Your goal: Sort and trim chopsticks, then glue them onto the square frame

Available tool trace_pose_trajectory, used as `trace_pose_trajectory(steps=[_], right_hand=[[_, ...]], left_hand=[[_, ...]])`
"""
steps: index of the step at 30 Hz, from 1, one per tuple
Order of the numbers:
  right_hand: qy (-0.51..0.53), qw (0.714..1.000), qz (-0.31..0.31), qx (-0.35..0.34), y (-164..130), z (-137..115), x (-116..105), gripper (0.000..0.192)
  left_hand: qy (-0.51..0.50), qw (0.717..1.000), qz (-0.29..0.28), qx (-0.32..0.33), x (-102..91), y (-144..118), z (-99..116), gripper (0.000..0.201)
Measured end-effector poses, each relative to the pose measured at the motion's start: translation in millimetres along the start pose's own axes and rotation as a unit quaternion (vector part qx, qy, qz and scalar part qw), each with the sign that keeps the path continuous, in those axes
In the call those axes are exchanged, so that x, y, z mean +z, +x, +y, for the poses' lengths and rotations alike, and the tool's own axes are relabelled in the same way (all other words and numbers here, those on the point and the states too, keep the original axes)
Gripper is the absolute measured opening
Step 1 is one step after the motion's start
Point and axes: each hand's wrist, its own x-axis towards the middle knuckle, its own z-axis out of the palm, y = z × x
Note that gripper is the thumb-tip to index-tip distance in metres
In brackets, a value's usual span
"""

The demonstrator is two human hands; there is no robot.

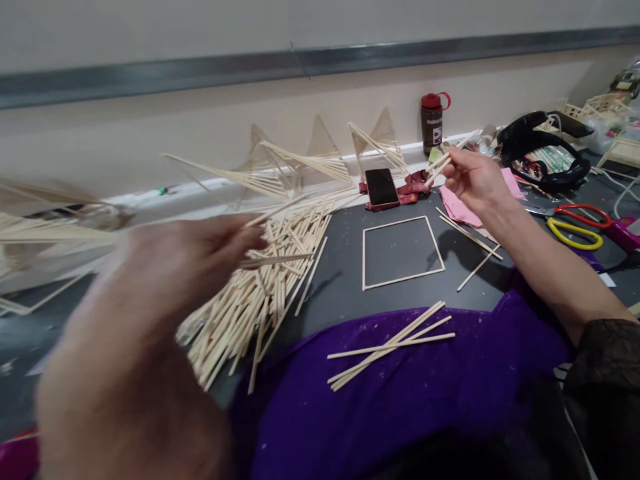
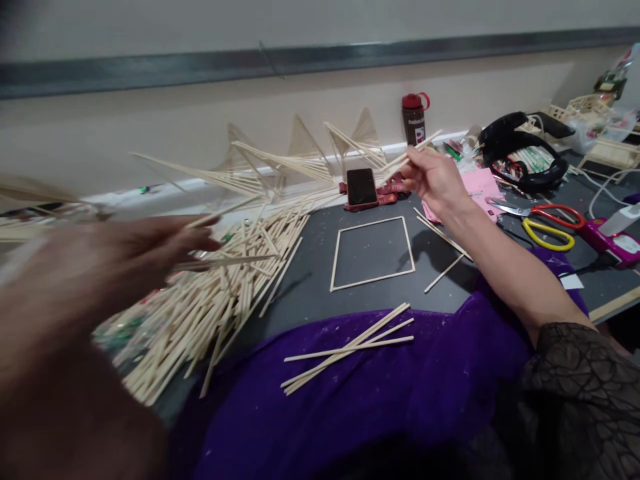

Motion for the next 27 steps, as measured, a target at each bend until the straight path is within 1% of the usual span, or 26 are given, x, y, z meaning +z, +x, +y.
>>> trace_pose_trajectory(steps=[1, 2, 3, 4, 5, 6, 7, 8, 9, 10, 11, 12, 14, 17, 20, 21, 23, 25, 27], right_hand=[[-0.006, 1.000, 0.000, -0.002, 1, -3, -5, 0.023], [-0.014, 1.000, -0.007, 0.000, 1, -6, -9, 0.022], [-0.021, 1.000, -0.020, 0.005, -1, -7, -9, 0.022], [-0.028, 0.999, -0.036, 0.012, -3, -8, -8, 0.022], [-0.032, 0.998, -0.052, 0.021, -7, -7, -5, 0.022], [-0.035, 0.997, -0.070, 0.030, -10, -5, -2, 0.022], [-0.035, 0.995, -0.085, 0.038, -14, -3, 2, 0.022], [-0.034, 0.993, -0.101, 0.045, -18, -1, 6, 0.021], [-0.037, 0.991, -0.120, 0.051, -21, 2, 10, 0.021], [-0.043, 0.987, -0.141, 0.056, -24, 4, 13, 0.021], [-0.054, 0.983, -0.164, 0.058, -28, 5, 16, 0.020], [-0.071, 0.978, -0.187, 0.058, -31, 6, 18, 0.019], [-0.121, 0.964, -0.231, 0.058, -36, 8, 22, 0.019], [-0.220, 0.935, -0.275, 0.048, -43, 9, 26, 0.018], [-0.326, 0.900, -0.289, 0.011, -48, 8, 29, 0.015], [-0.359, 0.888, -0.287, -0.008, -49, 7, 30, 0.015], [-0.411, 0.867, -0.278, -0.046, -51, 7, 31, 0.018], [-0.439, 0.853, -0.270, -0.079, -51, 7, 31, 0.019], [-0.452, 0.844, -0.271, -0.095, -50, 9, 29, 0.016]], left_hand=[[0.087, 0.996, 0.001, -0.014, -1.6, 3, -12, 0.042], [0.143, 0.989, -0.013, -0.027, -2.3, 7, -20, 0.043], [0.173, 0.983, -0.039, -0.040, -1.8, 11, -25, 0.047], [0.189, 0.978, -0.071, -0.052, -0.2, 13, -26, 0.055], [0.196, 0.975, -0.096, -0.052, 2.6, 15, -21, 0.066], [0.192, 0.976, -0.092, -0.037, 6.5, 15, -13, 0.066], [0.158, 0.985, -0.066, -0.014, 11.4, 13, -1, 0.058], [0.085, 0.996, -0.026, 0.001, 17.1, 10, 14, 0.048], [-0.027, 1.000, -0.004, 0.012, 23.6, 6, 29, 0.041], [-0.164, 0.986, -0.006, 0.014, 30.5, 1, 45, 0.038], [-0.282, 0.959, -0.033, 0.016, 37.8, -3, 60, 0.038], [-0.367, 0.928, -0.061, 0.018, 45.1, -7, 73, 0.038], [-0.483, 0.870, -0.100, 0.013, 59.4, -12, 94, 0.039], [-0.580, 0.805, -0.122, 0.006, 78.3, -13, 109, 0.037], [-0.638, 0.758, -0.135, -0.013, 92.2, -12, 111, 0.034], [-0.649, 0.748, -0.135, -0.026, 95.5, -13, 111, 0.033], [-0.661, 0.738, -0.130, -0.053, 100.1, -14, 111, 0.032], [-0.666, 0.733, -0.116, -0.072, 102.0, -15, 110, 0.031], [-0.674, 0.727, -0.098, -0.085, 101.8, -14, 108, 0.030]])
